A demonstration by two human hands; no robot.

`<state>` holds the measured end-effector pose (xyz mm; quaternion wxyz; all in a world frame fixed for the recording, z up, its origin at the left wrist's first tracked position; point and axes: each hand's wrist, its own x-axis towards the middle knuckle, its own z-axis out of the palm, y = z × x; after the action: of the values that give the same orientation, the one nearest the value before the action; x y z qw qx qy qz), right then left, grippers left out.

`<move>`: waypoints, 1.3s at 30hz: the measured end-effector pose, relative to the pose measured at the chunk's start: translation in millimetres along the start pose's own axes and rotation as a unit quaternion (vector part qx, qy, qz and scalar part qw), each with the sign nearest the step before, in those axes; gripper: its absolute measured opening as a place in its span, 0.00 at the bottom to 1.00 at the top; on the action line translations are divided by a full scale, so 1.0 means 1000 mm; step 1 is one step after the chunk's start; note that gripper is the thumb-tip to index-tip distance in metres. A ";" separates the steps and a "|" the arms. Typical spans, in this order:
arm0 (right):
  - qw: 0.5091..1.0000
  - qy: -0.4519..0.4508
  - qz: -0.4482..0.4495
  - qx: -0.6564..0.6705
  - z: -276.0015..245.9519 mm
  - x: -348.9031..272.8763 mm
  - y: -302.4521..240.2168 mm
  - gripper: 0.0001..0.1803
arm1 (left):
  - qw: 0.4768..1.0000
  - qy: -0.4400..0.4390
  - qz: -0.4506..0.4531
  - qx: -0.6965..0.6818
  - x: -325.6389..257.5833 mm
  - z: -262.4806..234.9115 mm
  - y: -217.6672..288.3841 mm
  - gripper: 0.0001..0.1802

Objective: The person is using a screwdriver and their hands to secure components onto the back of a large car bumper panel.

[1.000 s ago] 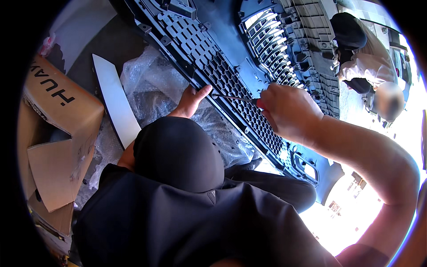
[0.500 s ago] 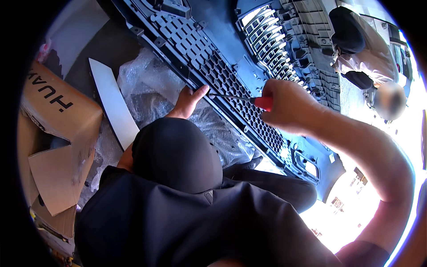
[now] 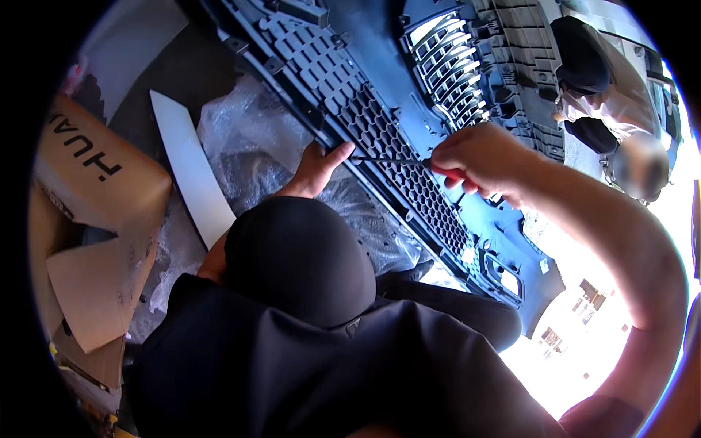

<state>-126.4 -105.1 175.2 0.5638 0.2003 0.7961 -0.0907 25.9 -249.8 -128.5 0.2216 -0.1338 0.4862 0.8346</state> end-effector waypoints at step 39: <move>0.969 0.046 -0.094 -0.222 0.003 -0.006 -0.011 0.18 | 1.000 0.015 0.009 0.003 0.004 0.006 0.004 0.40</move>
<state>-126.9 -117.0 179.0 0.5461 -0.0015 0.8365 0.0448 20.6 -245.3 -124.4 0.2069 -0.1408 0.4929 0.8333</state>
